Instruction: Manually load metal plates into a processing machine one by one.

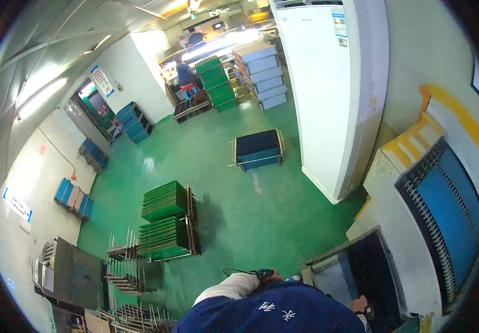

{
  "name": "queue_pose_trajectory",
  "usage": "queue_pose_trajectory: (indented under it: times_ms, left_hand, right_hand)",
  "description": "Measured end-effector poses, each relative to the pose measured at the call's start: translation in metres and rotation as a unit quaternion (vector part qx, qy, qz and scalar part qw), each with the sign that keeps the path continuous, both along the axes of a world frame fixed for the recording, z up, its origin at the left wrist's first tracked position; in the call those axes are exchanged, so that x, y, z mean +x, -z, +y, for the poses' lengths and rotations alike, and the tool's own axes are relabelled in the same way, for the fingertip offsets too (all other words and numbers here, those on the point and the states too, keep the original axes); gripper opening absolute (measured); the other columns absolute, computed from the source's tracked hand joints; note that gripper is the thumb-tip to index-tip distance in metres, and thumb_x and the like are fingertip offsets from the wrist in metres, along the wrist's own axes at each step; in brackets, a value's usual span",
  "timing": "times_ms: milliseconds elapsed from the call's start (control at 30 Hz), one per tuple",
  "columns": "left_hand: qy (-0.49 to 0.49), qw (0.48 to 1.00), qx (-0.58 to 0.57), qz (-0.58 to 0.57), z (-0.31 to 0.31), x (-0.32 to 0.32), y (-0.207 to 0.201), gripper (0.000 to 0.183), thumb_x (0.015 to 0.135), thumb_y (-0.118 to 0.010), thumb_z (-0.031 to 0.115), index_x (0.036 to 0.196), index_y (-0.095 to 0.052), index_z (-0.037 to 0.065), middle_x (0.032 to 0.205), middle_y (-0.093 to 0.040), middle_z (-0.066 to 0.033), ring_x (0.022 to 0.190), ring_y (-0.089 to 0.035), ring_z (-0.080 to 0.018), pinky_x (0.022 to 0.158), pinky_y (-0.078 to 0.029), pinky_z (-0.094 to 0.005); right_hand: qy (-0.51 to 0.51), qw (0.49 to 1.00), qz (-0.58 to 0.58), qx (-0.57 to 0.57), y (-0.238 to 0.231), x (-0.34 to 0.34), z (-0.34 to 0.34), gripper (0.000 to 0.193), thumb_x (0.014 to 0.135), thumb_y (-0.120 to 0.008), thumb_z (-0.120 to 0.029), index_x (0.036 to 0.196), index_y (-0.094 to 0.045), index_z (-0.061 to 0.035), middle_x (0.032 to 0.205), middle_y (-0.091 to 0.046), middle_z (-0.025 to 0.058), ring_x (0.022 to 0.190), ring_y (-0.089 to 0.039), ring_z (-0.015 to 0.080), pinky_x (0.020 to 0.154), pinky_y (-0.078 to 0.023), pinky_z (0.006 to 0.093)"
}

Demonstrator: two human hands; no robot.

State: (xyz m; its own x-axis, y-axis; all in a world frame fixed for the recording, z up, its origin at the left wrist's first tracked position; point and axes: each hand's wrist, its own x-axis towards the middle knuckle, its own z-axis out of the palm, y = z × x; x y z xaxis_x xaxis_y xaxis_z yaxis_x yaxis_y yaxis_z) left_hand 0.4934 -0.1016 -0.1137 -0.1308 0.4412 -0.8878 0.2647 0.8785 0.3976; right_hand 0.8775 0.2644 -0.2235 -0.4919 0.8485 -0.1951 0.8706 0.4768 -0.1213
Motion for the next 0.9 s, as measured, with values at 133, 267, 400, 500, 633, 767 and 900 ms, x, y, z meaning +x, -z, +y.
queue_pose_trajectory:
  times_ms: [133, 267, 400, 500, 633, 767, 900]
  left_hand:
    - [-0.010, 1.000, 0.006, 0.003, -0.007, -0.001, 0.003, 0.064, 0.072, -0.057, 0.056, 0.117, -0.057, 0.011, 0.114, -0.059, -0.0131, 0.104, -0.055, -0.0275, 0.089, -0.043, -0.0379]
    - [-0.009, 1.000, 0.017, 0.006, -0.004, -0.003, 0.006, 0.063, 0.072, -0.057, 0.056, 0.117, -0.057, 0.011, 0.113, -0.059, -0.0131, 0.104, -0.055, -0.0276, 0.088, -0.043, -0.0379]
    - [-0.015, 1.000, 0.016, 0.002, -0.009, -0.002, 0.012, 0.063, 0.072, -0.057, 0.055, 0.117, -0.057, 0.011, 0.113, -0.059, -0.0131, 0.104, -0.055, -0.0276, 0.088, -0.043, -0.0380]
    - [-0.018, 1.000, 0.019, 0.001, -0.009, -0.001, 0.013, 0.062, 0.072, -0.057, 0.055, 0.116, -0.057, 0.011, 0.113, -0.059, -0.0131, 0.104, -0.055, -0.0276, 0.088, -0.043, -0.0380]
    - [-0.024, 1.000, 0.020, 0.002, -0.012, -0.003, 0.015, 0.062, 0.072, -0.058, 0.054, 0.116, -0.057, 0.011, 0.113, -0.059, -0.0130, 0.103, -0.056, -0.0277, 0.088, -0.043, -0.0380]
    - [-0.019, 1.000, 0.025, -0.002, -0.005, -0.009, 0.020, 0.061, 0.072, -0.058, 0.054, 0.116, -0.057, 0.011, 0.113, -0.059, -0.0130, 0.103, -0.056, -0.0277, 0.088, -0.043, -0.0380]
    - [-0.022, 1.000, 0.023, 0.001, -0.014, -0.014, 0.019, 0.061, 0.072, -0.058, 0.053, 0.116, -0.057, 0.011, 0.113, -0.059, -0.0130, 0.103, -0.056, -0.0277, 0.088, -0.044, -0.0381]
  right_hand:
    - [0.076, 0.995, -0.032, 0.047, 0.039, -0.003, 0.003, 0.026, 0.071, -0.066, -0.032, 0.079, -0.057, -0.0092, 0.077, -0.059, 0.0079, 0.067, -0.060, 0.0249, 0.058, -0.048, 0.0373]
    - [0.021, 1.000, -0.006, -0.015, 0.042, 0.004, 0.020, 0.024, 0.071, -0.066, -0.030, 0.078, -0.058, -0.0086, 0.074, -0.058, 0.0075, 0.067, -0.058, 0.0230, 0.058, -0.046, 0.0370]
    - [-0.015, 1.000, 0.022, 0.000, 0.021, 0.001, 0.017, 0.021, 0.071, -0.065, -0.027, 0.076, -0.059, -0.0082, 0.075, -0.059, 0.0092, 0.069, -0.058, 0.0261, 0.059, -0.046, 0.0388]
    - [-0.040, 0.997, 0.051, 0.028, -0.002, 0.003, 0.011, 0.018, 0.071, -0.065, -0.025, 0.075, -0.060, -0.0079, 0.075, -0.060, 0.0104, 0.070, -0.058, 0.0284, 0.060, -0.046, 0.0402]
    - [-0.100, 0.982, 0.119, 0.102, -0.036, 0.014, 0.006, 0.015, 0.071, -0.064, -0.022, 0.074, -0.061, -0.0074, 0.076, -0.061, 0.0121, 0.072, -0.057, 0.0316, 0.061, -0.045, 0.0420]
    - [-0.104, 0.983, 0.151, 0.030, -0.143, 0.014, 0.012, 0.015, 0.069, -0.066, -0.017, 0.071, -0.060, -0.0033, 0.072, -0.059, 0.0163, 0.070, -0.056, 0.0363, 0.062, -0.044, 0.0450]
    - [-0.036, 0.990, 0.124, 0.052, -0.252, -0.003, 0.003, 0.019, 0.066, -0.066, -0.014, 0.069, -0.058, 0.0023, 0.067, -0.056, 0.0193, 0.067, -0.054, 0.0399, 0.063, -0.043, 0.0474]
